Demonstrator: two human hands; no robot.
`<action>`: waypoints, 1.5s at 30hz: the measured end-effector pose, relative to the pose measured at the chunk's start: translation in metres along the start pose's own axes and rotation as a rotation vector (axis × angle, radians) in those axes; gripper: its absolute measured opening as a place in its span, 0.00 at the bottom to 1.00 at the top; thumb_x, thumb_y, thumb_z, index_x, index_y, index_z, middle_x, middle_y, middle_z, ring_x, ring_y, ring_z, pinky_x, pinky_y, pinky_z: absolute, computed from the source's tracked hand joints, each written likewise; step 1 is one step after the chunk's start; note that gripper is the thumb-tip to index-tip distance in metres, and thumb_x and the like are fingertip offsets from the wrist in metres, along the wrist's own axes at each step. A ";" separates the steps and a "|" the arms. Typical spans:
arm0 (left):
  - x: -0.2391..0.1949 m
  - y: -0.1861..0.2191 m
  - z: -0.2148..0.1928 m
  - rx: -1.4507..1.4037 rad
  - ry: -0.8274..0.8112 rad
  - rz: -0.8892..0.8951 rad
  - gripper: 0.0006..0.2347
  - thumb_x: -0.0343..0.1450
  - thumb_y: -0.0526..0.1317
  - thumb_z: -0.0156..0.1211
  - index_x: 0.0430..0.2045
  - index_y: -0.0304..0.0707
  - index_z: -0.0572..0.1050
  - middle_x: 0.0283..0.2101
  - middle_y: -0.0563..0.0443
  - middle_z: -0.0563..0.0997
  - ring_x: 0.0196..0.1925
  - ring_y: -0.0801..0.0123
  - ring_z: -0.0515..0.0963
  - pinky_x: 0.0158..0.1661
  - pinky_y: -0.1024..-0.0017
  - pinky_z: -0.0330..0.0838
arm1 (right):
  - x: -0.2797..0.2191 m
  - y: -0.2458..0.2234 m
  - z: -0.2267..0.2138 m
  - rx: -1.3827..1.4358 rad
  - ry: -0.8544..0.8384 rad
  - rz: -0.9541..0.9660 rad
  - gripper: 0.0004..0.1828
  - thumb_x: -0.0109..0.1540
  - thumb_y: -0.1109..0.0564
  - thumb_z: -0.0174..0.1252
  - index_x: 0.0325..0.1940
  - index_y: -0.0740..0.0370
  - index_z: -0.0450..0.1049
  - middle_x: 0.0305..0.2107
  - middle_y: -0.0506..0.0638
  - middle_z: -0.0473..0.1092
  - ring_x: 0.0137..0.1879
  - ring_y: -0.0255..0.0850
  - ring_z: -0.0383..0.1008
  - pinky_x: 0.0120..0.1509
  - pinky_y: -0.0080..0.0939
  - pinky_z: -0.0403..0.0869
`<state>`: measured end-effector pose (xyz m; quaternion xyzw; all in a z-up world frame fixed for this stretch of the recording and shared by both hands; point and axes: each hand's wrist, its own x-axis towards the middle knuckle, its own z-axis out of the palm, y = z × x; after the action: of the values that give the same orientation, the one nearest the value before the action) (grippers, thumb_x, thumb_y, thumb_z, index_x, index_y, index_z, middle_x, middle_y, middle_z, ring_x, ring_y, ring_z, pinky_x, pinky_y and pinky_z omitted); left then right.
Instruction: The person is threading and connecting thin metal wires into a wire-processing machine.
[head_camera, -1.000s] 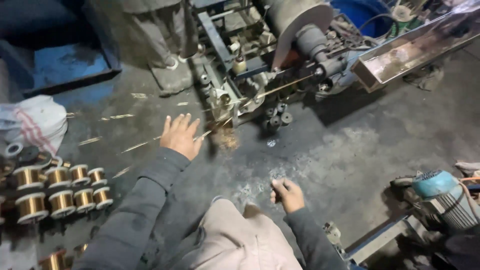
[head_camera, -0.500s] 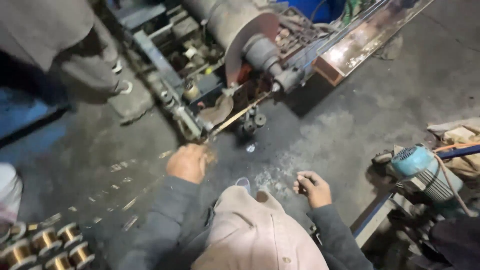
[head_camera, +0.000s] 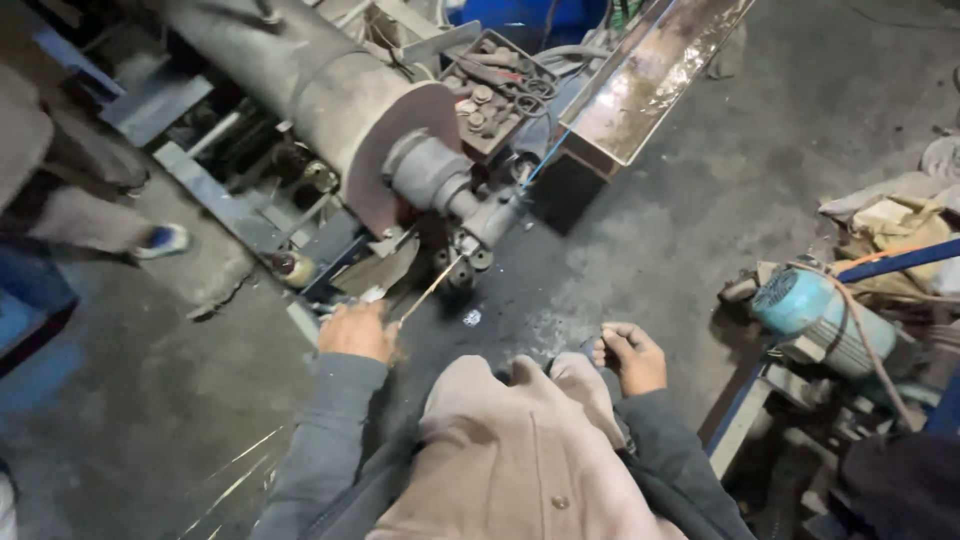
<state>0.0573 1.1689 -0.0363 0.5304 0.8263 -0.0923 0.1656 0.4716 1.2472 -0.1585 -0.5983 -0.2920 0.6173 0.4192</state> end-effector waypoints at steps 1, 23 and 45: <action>0.005 0.004 0.003 -0.004 -0.003 0.001 0.19 0.72 0.55 0.56 0.52 0.49 0.77 0.52 0.46 0.83 0.60 0.50 0.78 0.61 0.52 0.69 | 0.013 -0.005 -0.006 -0.004 0.002 0.001 0.12 0.62 0.62 0.63 0.48 0.70 0.77 0.27 0.66 0.74 0.30 0.47 0.78 0.36 0.44 0.82; 0.264 0.388 -0.079 -0.196 0.599 0.452 0.09 0.67 0.44 0.60 0.38 0.56 0.83 0.39 0.55 0.82 0.41 0.54 0.82 0.39 0.55 0.74 | 0.276 -0.235 -0.219 -0.038 0.070 -0.047 0.16 0.62 0.52 0.61 0.45 0.68 0.71 0.28 0.61 0.67 0.29 0.51 0.72 0.37 0.53 0.77; 0.636 0.924 -0.207 -0.740 0.218 1.111 0.08 0.74 0.43 0.58 0.36 0.44 0.83 0.37 0.55 0.80 0.36 0.61 0.83 0.39 0.66 0.78 | 0.684 -0.496 -0.307 0.101 0.443 0.053 0.17 0.65 0.60 0.59 0.53 0.77 0.77 0.37 0.67 0.78 0.39 0.54 0.76 0.45 0.53 0.77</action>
<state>0.6160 2.1635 -0.0595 0.7912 0.4200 0.3495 0.2747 0.9031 2.0337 -0.1038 -0.7051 -0.1456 0.4953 0.4861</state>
